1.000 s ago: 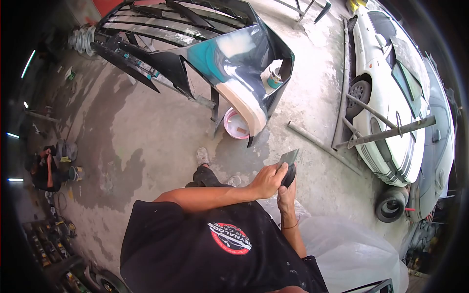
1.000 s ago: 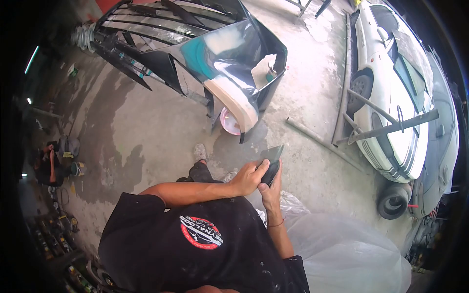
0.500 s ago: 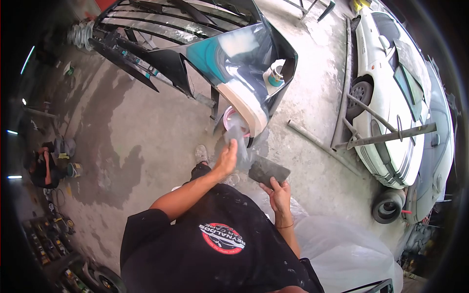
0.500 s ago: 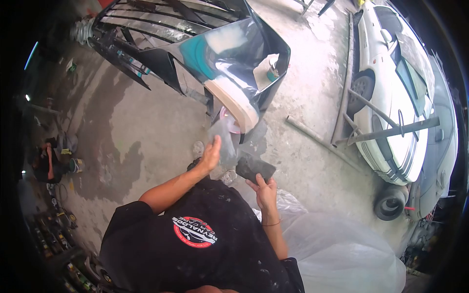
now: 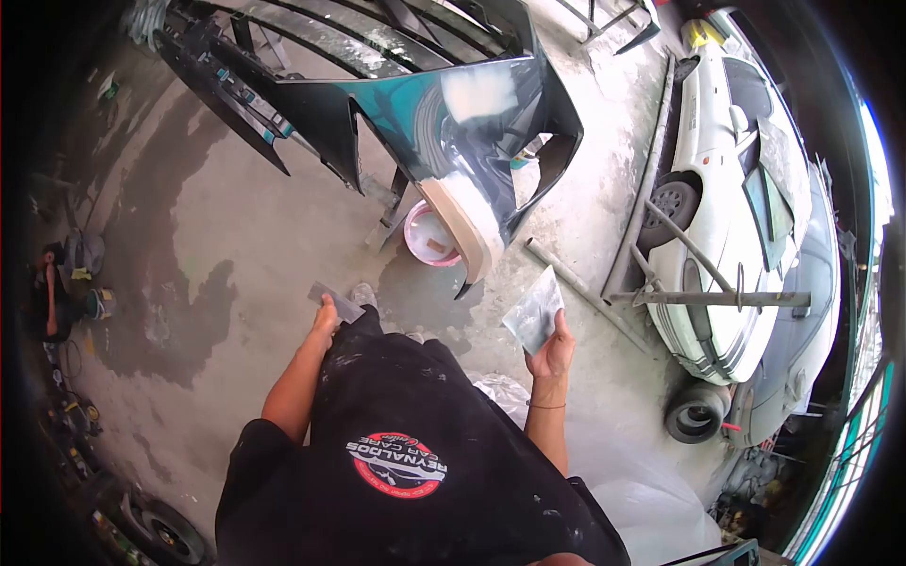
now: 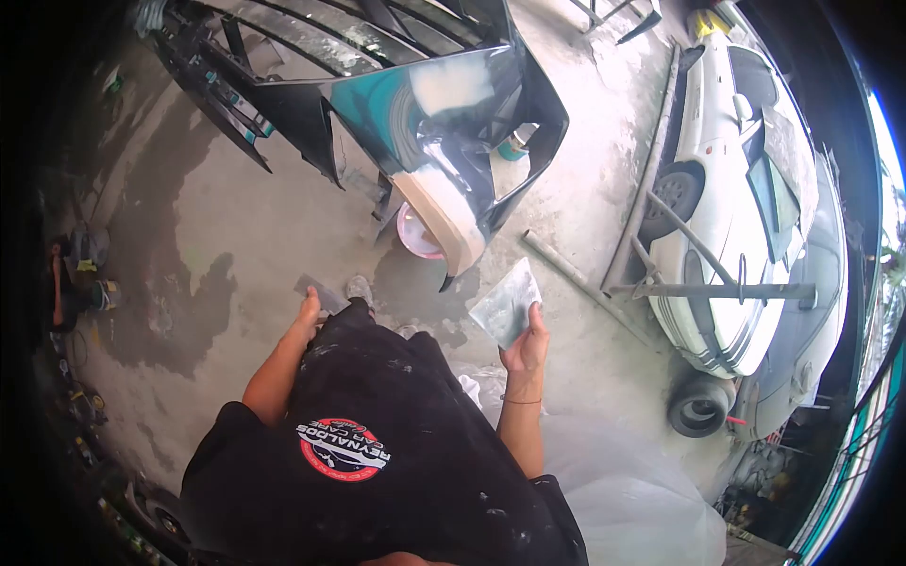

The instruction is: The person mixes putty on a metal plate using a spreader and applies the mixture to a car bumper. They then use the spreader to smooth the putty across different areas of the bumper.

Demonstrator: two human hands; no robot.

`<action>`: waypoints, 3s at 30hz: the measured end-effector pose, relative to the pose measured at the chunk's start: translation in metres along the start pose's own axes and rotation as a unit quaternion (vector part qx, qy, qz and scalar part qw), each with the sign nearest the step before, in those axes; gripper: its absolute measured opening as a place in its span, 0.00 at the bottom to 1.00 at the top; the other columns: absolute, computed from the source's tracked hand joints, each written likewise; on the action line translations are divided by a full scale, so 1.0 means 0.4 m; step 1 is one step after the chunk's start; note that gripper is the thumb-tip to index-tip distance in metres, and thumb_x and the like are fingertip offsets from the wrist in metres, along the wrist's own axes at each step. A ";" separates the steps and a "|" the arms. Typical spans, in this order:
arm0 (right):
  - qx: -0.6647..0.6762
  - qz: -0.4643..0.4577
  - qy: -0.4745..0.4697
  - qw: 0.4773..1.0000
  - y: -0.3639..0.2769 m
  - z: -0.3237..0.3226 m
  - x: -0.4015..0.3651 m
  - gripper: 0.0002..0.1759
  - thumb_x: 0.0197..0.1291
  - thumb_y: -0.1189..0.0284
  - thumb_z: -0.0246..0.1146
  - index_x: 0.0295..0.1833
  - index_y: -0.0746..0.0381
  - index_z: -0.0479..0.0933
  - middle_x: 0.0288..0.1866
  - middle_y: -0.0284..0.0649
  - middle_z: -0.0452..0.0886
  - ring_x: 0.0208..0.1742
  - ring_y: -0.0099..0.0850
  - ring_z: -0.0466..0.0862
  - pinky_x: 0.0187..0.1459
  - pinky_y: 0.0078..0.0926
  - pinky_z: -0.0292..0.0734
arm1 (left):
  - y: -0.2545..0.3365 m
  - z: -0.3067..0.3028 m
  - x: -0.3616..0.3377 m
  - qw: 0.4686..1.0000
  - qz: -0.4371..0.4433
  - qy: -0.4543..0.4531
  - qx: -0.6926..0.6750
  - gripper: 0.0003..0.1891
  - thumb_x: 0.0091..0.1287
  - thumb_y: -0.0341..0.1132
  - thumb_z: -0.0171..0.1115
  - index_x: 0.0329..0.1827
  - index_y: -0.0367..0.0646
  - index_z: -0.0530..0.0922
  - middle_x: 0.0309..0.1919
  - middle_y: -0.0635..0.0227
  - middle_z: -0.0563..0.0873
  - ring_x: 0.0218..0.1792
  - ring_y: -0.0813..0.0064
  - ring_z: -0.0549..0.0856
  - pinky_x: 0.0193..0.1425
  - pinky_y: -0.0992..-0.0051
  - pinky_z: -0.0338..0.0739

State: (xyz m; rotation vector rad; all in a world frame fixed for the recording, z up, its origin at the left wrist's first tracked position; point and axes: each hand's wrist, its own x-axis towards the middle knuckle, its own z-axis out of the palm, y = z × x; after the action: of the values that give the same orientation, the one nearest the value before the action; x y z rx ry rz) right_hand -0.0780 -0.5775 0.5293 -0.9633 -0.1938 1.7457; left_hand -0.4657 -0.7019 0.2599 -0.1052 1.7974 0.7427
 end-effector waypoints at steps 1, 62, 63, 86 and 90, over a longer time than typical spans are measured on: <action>-0.025 -0.021 0.021 0.999 0.000 0.003 0.013 0.21 0.68 0.73 0.59 0.65 0.65 0.72 0.57 0.45 0.83 0.55 0.39 0.85 0.59 0.43 0.82 | 0.000 0.003 -0.002 1.000 -0.007 0.001 -0.006 0.40 0.76 0.66 0.34 0.64 0.35 0.73 0.58 0.49 0.81 0.57 0.54 0.82 0.61 0.54 0.76; -0.741 -0.450 -0.495 0.059 -0.057 0.112 0.402 0.37 0.53 0.77 0.60 0.73 0.50 0.69 0.75 0.32 0.67 0.72 0.46 0.66 0.71 0.51 0.59 | 0.239 0.574 -0.359 0.765 0.099 -0.271 -0.576 0.39 0.78 0.64 0.27 0.75 0.38 0.60 0.71 0.52 0.71 0.73 0.50 0.69 0.79 0.53 0.57; -0.740 -0.452 -0.495 0.057 -0.059 0.108 0.404 0.37 0.53 0.77 0.60 0.73 0.50 0.69 0.75 0.32 0.67 0.72 0.46 0.66 0.71 0.51 0.59 | 0.242 0.573 -0.367 0.766 0.099 -0.264 -0.577 0.40 0.78 0.64 0.27 0.75 0.37 0.60 0.71 0.52 0.71 0.72 0.50 0.69 0.79 0.53 0.57; -0.733 -0.453 -0.504 0.056 -0.048 0.152 0.402 0.39 0.51 0.78 0.60 0.73 0.51 0.70 0.74 0.32 0.68 0.71 0.45 0.66 0.70 0.51 0.58 | 0.228 0.577 -0.344 0.769 0.117 -0.276 -0.565 0.42 0.77 0.66 0.26 0.74 0.35 0.60 0.68 0.50 0.74 0.69 0.51 0.74 0.77 0.53 0.61; -0.725 -0.454 -0.515 0.054 -0.043 0.158 0.412 0.39 0.50 0.79 0.61 0.73 0.51 0.69 0.74 0.33 0.68 0.71 0.45 0.66 0.70 0.51 0.58 | 0.222 0.574 -0.333 0.762 0.114 -0.299 -0.564 0.37 0.78 0.63 0.26 0.77 0.46 0.60 0.72 0.56 0.70 0.73 0.53 0.69 0.78 0.54 0.58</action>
State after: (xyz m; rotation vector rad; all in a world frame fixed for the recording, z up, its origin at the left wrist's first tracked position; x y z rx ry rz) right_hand -0.1239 -0.4090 0.4969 0.0070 -3.0826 -0.1711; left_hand -0.2642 -0.5470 0.3772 -0.3954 0.5588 1.7370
